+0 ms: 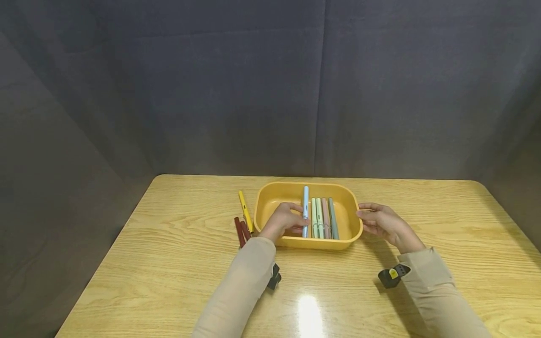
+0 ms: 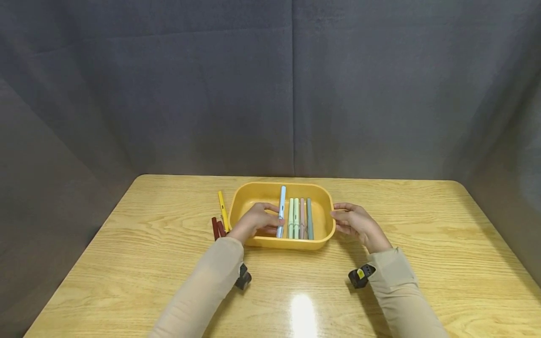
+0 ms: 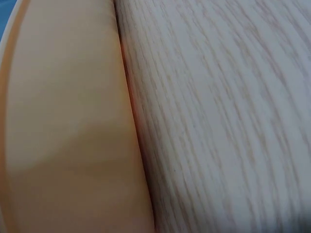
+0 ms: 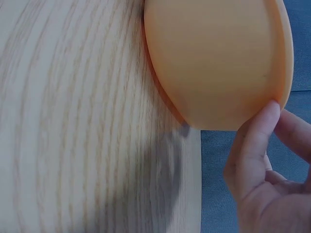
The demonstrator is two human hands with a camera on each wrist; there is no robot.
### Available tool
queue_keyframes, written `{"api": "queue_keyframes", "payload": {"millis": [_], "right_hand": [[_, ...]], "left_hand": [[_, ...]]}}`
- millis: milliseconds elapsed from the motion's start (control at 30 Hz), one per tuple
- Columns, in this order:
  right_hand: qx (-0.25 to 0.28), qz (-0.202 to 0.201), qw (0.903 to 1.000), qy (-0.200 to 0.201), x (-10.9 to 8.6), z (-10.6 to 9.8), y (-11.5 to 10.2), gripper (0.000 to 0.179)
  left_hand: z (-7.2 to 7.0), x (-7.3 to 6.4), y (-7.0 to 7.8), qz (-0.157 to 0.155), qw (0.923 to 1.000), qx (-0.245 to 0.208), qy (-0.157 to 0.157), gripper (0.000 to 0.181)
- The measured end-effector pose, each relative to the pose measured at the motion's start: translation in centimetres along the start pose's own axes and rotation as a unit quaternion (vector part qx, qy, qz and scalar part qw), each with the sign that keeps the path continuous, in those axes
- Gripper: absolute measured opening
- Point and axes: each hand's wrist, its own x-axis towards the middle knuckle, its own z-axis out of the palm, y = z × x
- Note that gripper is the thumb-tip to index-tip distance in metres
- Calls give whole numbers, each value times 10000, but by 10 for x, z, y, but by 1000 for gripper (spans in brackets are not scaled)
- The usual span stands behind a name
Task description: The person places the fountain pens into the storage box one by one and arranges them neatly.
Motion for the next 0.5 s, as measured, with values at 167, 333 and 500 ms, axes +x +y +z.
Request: {"api": "queue_keyframes", "payload": {"millis": [167,333,500], "right_hand": [[42,-17,10000,-18,-1,-1,-1,48],[53,-19,10000,11,0,0,0,41],[48,-22,10000,21,0,1,0,37]], "left_hand": [[4,3,0,39,10000,40,-32,45],[9,5,-2,67,9999,-51,-60,42],[12,6,-4,-8,9999,-118,-12,40]]}}
